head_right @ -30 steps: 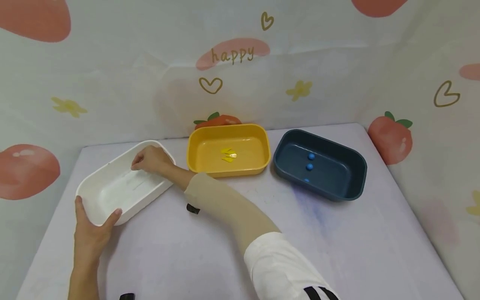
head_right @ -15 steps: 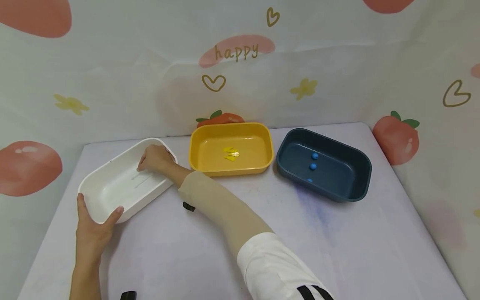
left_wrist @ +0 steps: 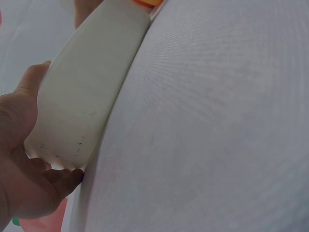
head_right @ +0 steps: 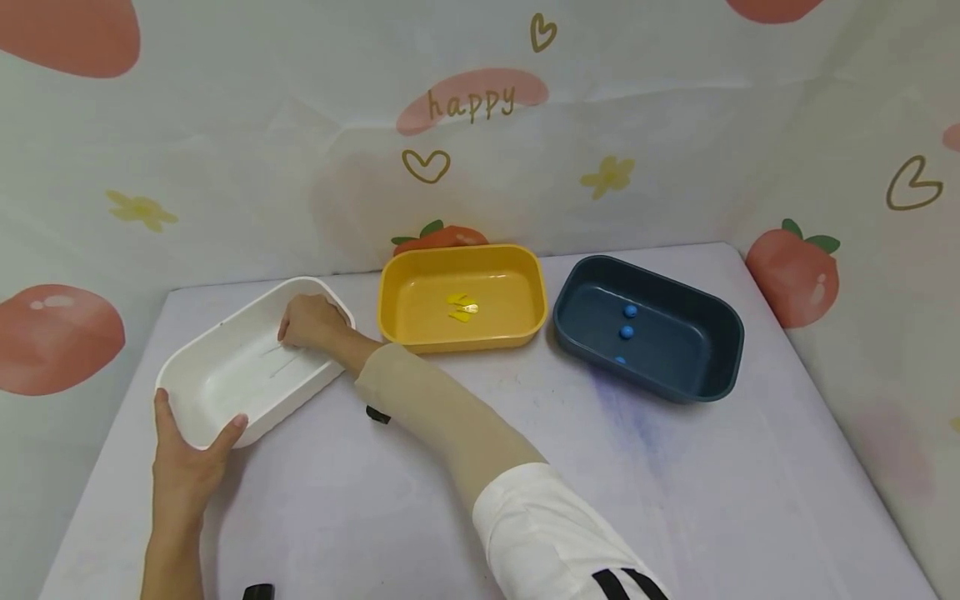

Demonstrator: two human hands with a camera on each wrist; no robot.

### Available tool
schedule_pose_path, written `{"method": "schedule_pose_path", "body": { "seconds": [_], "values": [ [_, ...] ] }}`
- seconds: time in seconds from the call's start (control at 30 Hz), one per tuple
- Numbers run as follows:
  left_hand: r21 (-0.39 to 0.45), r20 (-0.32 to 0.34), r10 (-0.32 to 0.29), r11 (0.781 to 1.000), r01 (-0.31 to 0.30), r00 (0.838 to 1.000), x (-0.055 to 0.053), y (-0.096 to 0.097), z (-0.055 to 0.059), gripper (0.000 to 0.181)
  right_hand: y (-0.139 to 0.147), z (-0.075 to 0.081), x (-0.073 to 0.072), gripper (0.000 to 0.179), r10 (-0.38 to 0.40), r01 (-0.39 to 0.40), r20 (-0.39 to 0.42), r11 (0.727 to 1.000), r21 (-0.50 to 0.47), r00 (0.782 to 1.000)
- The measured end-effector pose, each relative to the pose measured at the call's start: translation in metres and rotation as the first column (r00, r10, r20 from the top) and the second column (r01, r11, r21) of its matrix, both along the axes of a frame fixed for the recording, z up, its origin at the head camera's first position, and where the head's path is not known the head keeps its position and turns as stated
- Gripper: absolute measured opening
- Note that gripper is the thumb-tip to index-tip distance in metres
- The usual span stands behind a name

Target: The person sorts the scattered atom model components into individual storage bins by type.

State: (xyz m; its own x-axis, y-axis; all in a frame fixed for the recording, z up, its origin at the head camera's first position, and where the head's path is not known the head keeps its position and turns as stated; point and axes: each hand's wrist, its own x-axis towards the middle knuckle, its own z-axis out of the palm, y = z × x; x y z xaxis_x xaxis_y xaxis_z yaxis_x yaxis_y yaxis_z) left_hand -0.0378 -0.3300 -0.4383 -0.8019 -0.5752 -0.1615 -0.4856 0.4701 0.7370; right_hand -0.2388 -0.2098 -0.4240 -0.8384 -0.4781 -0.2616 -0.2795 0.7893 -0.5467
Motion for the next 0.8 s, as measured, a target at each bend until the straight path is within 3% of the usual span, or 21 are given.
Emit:
{"method": "schedule_pose_path", "body": {
  "seconds": [0.37, 0.8],
  "values": [
    [-0.004, 0.01, 0.003, 1.0, -0.003, 1.0, 0.0009, 0.0007, 0.0005, 0.112, 0.0011, 0.0034, 0.0051, 0.01, 0.035, -0.035, 0.008, 0.999, -0.018, 0.999],
    [0.004, 0.012, 0.001, 1.0, -0.001, 1.0, 0.0002, 0.0008, 0.0014, 0.111, 0.0024, 0.0051, 0.0048, 0.013, 0.018, -0.017, 0.016, 0.999, -0.031, 1.0]
  ]
}}
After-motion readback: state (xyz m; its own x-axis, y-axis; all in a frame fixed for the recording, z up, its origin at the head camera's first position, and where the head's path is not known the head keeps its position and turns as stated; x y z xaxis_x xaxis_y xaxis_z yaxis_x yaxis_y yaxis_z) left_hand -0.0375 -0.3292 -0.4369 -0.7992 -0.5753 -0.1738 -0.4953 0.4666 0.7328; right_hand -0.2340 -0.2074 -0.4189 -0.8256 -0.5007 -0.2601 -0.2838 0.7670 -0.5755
